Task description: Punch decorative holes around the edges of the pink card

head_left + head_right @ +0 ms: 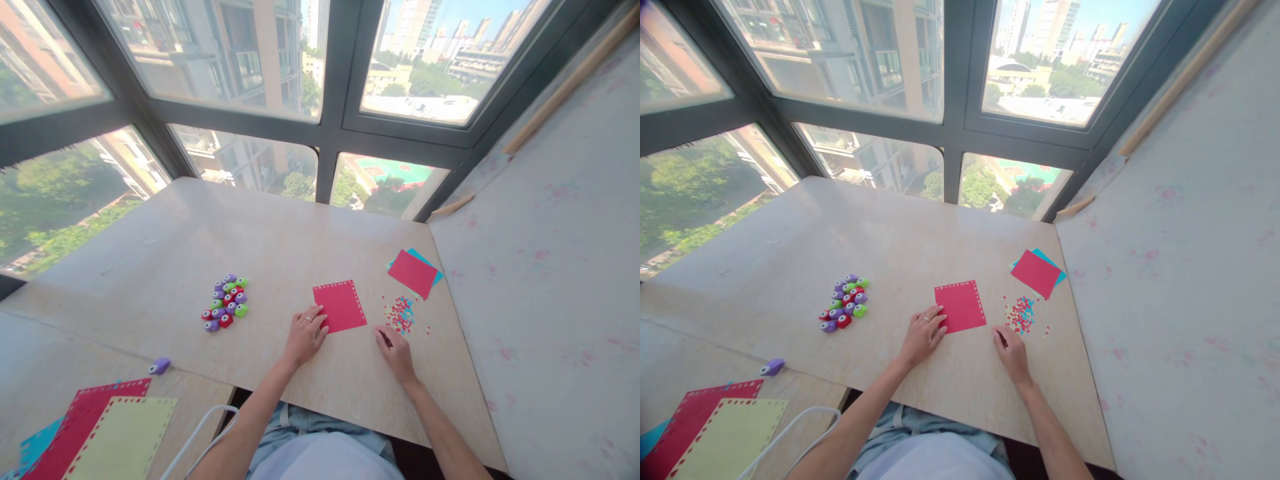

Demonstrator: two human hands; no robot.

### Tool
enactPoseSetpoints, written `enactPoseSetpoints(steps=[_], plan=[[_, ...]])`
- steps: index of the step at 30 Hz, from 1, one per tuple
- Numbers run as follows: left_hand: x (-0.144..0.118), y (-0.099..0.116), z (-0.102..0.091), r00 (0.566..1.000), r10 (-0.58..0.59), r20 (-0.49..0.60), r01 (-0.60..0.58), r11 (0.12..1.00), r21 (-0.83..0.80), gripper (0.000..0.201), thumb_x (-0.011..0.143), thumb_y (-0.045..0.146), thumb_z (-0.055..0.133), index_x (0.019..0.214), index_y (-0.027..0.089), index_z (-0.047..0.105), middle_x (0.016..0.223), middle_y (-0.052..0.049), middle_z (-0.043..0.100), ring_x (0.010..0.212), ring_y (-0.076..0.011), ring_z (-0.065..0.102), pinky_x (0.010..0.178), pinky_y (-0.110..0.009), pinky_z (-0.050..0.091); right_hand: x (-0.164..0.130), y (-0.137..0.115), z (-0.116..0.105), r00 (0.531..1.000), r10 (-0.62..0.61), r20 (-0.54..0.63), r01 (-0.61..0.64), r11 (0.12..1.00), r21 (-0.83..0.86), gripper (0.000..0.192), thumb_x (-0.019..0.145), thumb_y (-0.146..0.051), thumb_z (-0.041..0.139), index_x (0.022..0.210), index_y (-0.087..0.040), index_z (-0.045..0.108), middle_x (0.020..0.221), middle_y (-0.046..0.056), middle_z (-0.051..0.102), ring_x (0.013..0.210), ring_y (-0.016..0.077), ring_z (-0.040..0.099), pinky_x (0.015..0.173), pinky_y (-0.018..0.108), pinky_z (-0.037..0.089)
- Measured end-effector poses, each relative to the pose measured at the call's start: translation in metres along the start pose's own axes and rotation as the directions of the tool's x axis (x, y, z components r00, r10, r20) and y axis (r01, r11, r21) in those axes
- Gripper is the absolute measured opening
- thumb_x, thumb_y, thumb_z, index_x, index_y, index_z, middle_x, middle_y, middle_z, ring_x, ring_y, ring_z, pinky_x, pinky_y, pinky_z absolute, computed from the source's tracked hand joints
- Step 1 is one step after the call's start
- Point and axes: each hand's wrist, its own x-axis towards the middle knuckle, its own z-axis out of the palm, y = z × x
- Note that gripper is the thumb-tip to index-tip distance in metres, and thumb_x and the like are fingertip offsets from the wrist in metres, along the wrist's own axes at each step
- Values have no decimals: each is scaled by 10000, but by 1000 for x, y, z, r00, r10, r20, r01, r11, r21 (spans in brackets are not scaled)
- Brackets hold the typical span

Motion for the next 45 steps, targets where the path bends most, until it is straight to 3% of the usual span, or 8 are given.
enactPoseSetpoints(steps=[7, 19, 25, 28, 33, 39, 42, 45], plan=[[8, -1, 1, 1000, -11, 2, 11, 1000, -5, 298, 920, 289, 503, 1181, 203, 618, 1356, -118, 559, 1292, -246, 473, 976, -426, 383, 15, 24, -7, 973, 164, -163, -179, 981, -76, 364, 859, -455, 466, 872, -173, 696, 878, 98, 721, 750, 215, 657, 723, 316, 509], [7, -5, 4, 1000, -12, -8, 11, 999, -43, 294, 897, 257, 521, 1171, 220, 620, 1350, -110, 564, 1283, -246, 483, 979, -439, 394, 20, 25, -4, 954, 240, -182, -261, 960, -102, 406, 829, -505, 461, 844, -180, 703, 797, 89, 721, 678, 224, 649, 688, 315, 481], [2, -11, 11, 986, -61, -156, 29, 979, -199, 317, 868, 212, 533, 1179, 201, 593, 1323, -128, 558, 1224, -234, 527, 998, -445, 431, 22, 24, -4, 952, 234, -198, -260, 959, -117, 421, 814, -515, 460, 849, -180, 712, 780, 90, 719, 635, 211, 633, 663, 302, 476], [-5, -14, 11, 929, -206, -307, 91, 933, -349, 262, 876, 186, 487, 1109, 183, 606, 1243, -131, 575, 1162, -208, 560, 936, -383, 497, 21, 23, -5, 957, 220, -191, -245, 962, -119, 429, 819, -516, 456, 852, -175, 714, 784, 92, 723, 642, 210, 638, 663, 296, 477], [-30, -24, -1, 732, -507, -454, 249, 820, -515, 247, 880, 188, 449, 1084, 163, 585, 1182, -142, 559, 860, -154, 638, 747, -318, 560, 18, 22, -5, 962, 202, -186, -226, 967, -119, 446, 829, -526, 450, 868, -169, 715, 817, 97, 728, 690, 225, 657, 690, 313, 480], [-57, -58, -31, 545, -643, -538, 402, 763, -506, 362, 837, 222, 494, 1190, 151, 527, 1266, -172, 493, 735, -126, 597, 636, -291, 551, 15, 21, -3, 967, 153, -202, -185, 972, -148, 468, 840, -541, 438, 846, -164, 715, 832, 118, 726, 670, 226, 632, 676, 321, 479], [-65, -76, -44, 506, -650, -567, 462, 759, -458, 410, 806, 197, 490, 1210, 139, 529, 1239, -167, 517, 725, -136, 585, 626, -295, 541, 16, 23, -2, 967, 147, -209, -185, 967, -176, 510, 842, -565, 416, 843, -156, 721, 816, 129, 723, 641, 226, 613, 658, 325, 469], [-66, -86, -50, 526, -644, -556, 517, 761, -392, 447, 807, 193, 475, 1249, 145, 523, 1246, -169, 538, 783, -172, 612, 641, -307, 538, 17, 25, -1, 962, 163, -219, -205, 961, -186, 530, 839, -580, 410, 847, -153, 724, 817, 131, 724, 633, 228, 609, 649, 328, 462]])
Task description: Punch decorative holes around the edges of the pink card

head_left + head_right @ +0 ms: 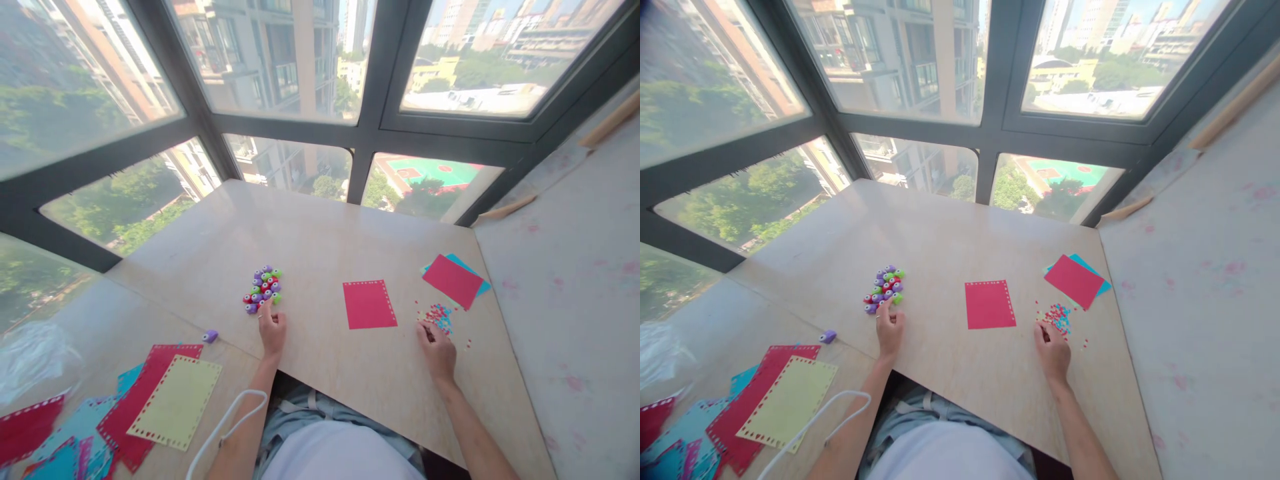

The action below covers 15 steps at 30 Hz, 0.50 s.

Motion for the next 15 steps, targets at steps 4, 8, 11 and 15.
enactPoseSetpoints(steps=[4, 8, 11, 15], plan=[[4, 1, 3, 998, 54, 31, -58, 988, 144, 471, 817, 178, 468, 1286, 166, 515, 1308, -168, 538, 1011, -244, 619, 795, -355, 532, 0, -1, 1, 1000, 25, 0, -25, 1000, 8, 514, 837, -574, 422, 850, -158, 724, 827, 123, 726, 643, 227, 620, 659, 326, 461], [3, 5, 6, 996, 85, 33, -90, 972, 216, 465, 818, 175, 480, 1281, 180, 519, 1281, -148, 572, 1031, -246, 617, 866, -372, 507, 0, -4, 0, 999, 51, -15, -51, 999, 1, 499, 841, -564, 425, 863, -166, 724, 810, 121, 724, 638, 235, 619, 654, 334, 461], [1, 6, 5, 997, 54, 54, -64, 978, 200, 454, 815, 179, 494, 1268, 183, 520, 1207, -118, 620, 788, -190, 640, 805, -350, 513, 0, -5, 0, 998, 68, -18, -68, 998, -1, 502, 836, -562, 426, 871, -162, 726, 797, 120, 722, 635, 237, 618, 654, 335, 463], [0, 6, 4, 997, 42, 62, -53, 982, 183, 439, 811, 182, 503, 1249, 188, 529, 1156, -97, 646, 622, -145, 588, 741, -326, 508, 0, -7, 0, 998, 62, -24, -61, 998, 18, 508, 831, -567, 431, 856, -157, 730, 793, 119, 722, 638, 233, 616, 659, 327, 464]])
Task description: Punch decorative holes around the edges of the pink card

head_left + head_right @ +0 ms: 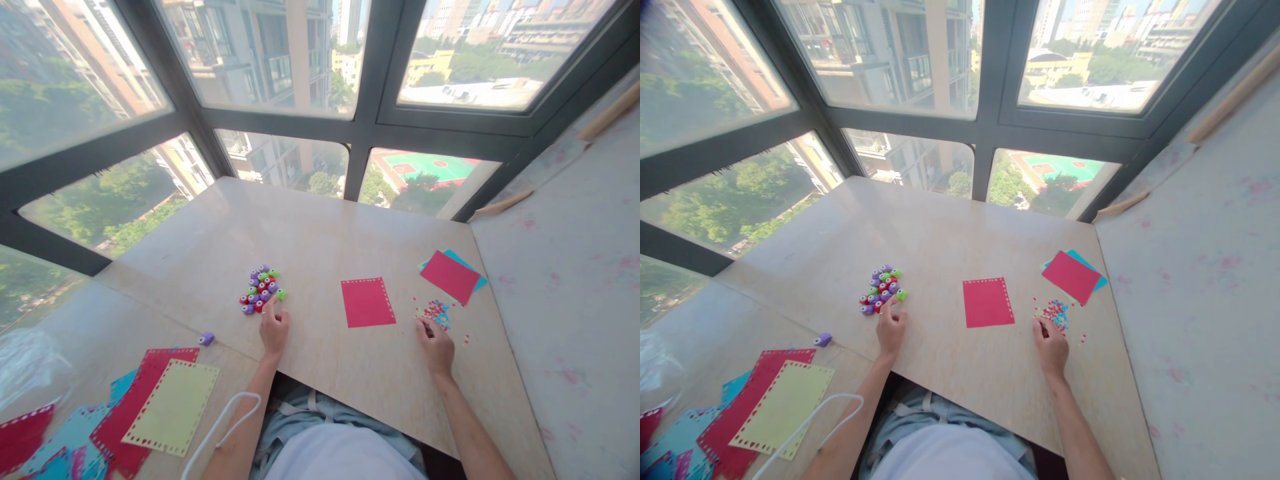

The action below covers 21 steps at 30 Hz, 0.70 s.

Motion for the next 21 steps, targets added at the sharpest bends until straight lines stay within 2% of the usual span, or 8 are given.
enactPoseSetpoints(steps=[4, 10, 12, 14, 16, 21], plan=[[0, 2, -1, 1000, -21, 1, 21, 1000, -18, 438, 812, 189, 499, 1249, 179, 525, 1130, -95, 658, 601, -143, 577, 715, -319, 499, 0, 0, 1, 1000, 6, -3, -6, 1000, 0, 499, 831, -557, 437, 860, -153, 729, 815, 119, 724, 666, 237, 625, 671, 323, 468], [2, 4, -2, 998, -49, 41, 50, 999, -17, 348, 806, 213, 495, 1141, 179, 580, 1086, -77, 675, 618, -152, 583, 740, -336, 485, -6, -9, 1, 999, 32, 11, -33, 998, 46, 492, 825, -551, 445, 868, -147, 723, 868, 125, 730, 700, 238, 631, 709, 340, 481], [3, 3, -2, 998, -53, 45, 54, 998, -23, 338, 807, 223, 493, 1129, 184, 588, 1081, -71, 678, 619, -151, 583, 736, -331, 482, -17, -17, 0, 999, 53, -8, -52, 993, 109, 472, 829, -548, 468, 874, -150, 717, 848, 118, 729, 716, 233, 635, 721, 334, 488], [3, 3, -2, 997, -57, 52, 58, 998, -23, 332, 806, 228, 491, 1119, 188, 594, 1075, -66, 682, 626, -152, 587, 732, -326, 482, -35, -27, 0, 991, 82, -102, -67, 987, 143, 467, 843, -547, 478, 914, -150, 712, 851, 119, 726, 755, 236, 641, 762, 344, 490], [4, 4, -3, 996, -64, 58, 66, 998, -18, 329, 805, 228, 490, 1113, 193, 600, 1066, -61, 688, 628, -153, 592, 732, -323, 481, -55, -37, 0, 990, 68, -127, -46, 984, 170, 449, 848, -541, 500, 909, -148, 708, 854, 133, 722, 784, 242, 645, 784, 353, 493], [5, 11, -5, 993, -105, 56, 105, 994, 0, 428, 820, 234, 504, 1246, 206, 534, 1095, -66, 692, 680, -175, 629, 743, -329, 480, -91, -53, 3, 991, 130, -20, -120, 957, 264, 392, 869, -506, 513, 917, -165, 700, 834, 112, 719, 736, 229, 651, 707, 342, 514]])
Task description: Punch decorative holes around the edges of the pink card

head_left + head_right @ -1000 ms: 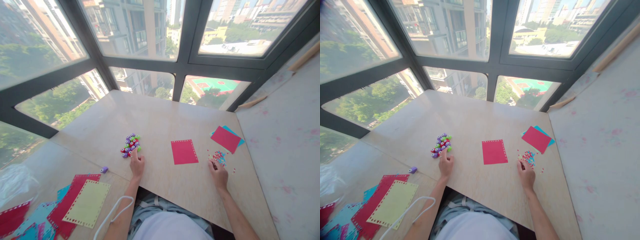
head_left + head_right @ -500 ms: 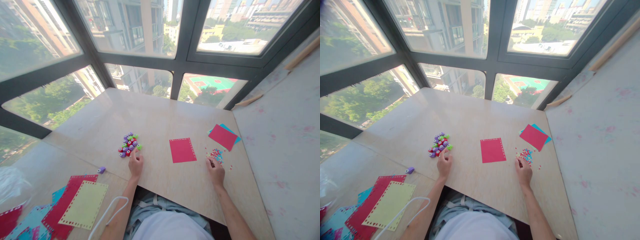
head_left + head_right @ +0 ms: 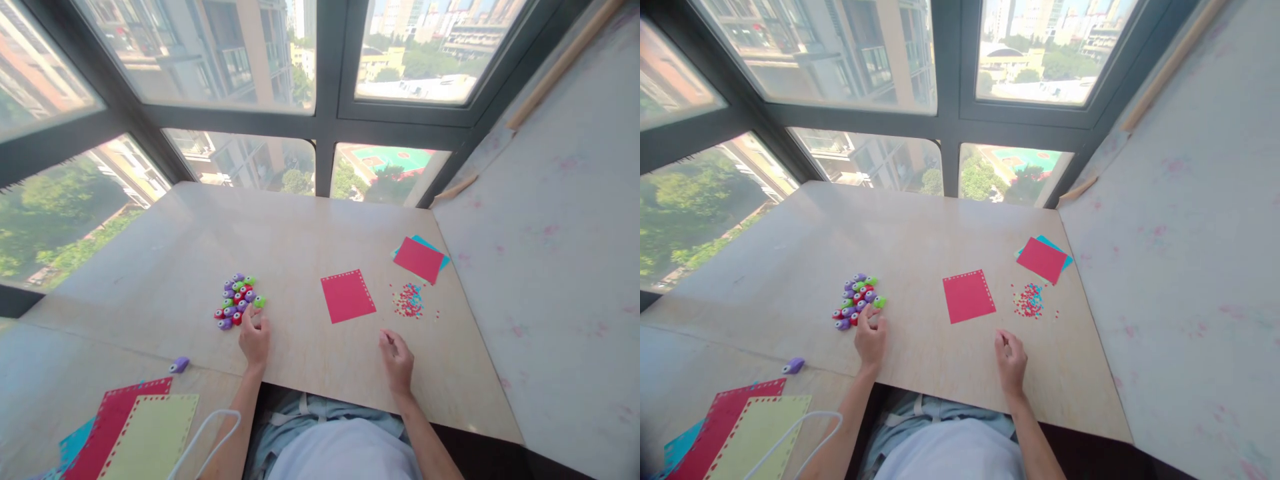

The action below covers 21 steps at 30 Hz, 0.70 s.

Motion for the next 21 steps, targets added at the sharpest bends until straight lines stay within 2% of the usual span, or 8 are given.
enactPoseSetpoints(steps=[2, 5, 8, 10, 17, 21], plan=[[1, 5, 0, 1000, 2, 7, -2, 999, 44, 489, 829, 251, 518, 1315, 208, 484, 1082, -65, 697, 791, -213, 655, 753, -340, 478, -2, -2, 1, 998, 0, 68, 0, 1000, 11, 374, 873, -489, 514, 917, -169, 703, 820, 99, 722, 718, 223, 655, 682, 333, 514], [6, 13, 0, 999, 0, 40, -5, 992, 124, 505, 834, 293, 538, 1327, 195, 495, 1054, -80, 701, 949, -277, 647, 774, -366, 472, 5, -6, 2, 983, -88, 161, 96, 995, -39, 359, 878, -464, 504, 884, -176, 718, 794, 90, 728, 695, 218, 655, 692, 333, 501], [11, 17, 0, 994, -46, 102, 27, 984, 177, 483, 835, 324, 546, 1300, 191, 536, 988, -85, 712, 926, -301, 649, 775, -392, 468, 14, -11, 5, 947, -182, 265, 218, 969, -116, 352, 895, -420, 466, 866, -184, 725, 783, 83, 734, 685, 214, 656, 729, 340, 474], [12, 17, -1, 990, -48, 134, 21, 981, 191, 455, 837, 319, 547, 1277, 203, 560, 952, -80, 716, 884, -294, 652, 759, -389, 467, 19, -14, 8, 930, -200, 309, 260, 951, -167, 346, 903, -387, 443, 881, -184, 723, 793, 79, 736, 694, 213, 658, 739, 335, 455], [-1, 15, 1, 983, 11, 183, -56, 969, 241, 419, 838, 289, 559, 1252, 229, 586, 893, -65, 719, 825, -258, 654, 699, -326, 443, 24, -21, 18, 944, -101, 314, 202, 930, -307, 342, 907, -345, 411, 947, -183, 709, 792, 67, 730, 726, 218, 664, 700, 302, 429], [-6, 21, 6, 970, 13, 244, -75, 966, 247, 429, 852, 315, 561, 1272, 229, 560, 883, -43, 716, 827, -230, 657, 676, -291, 424, 27, -31, 15, 937, 23, 350, 124, 912, -391, 309, 900, -306, 438, 1061, -194, 677, 832, 53, 733, 769, 213, 672, 691, 281, 424]])
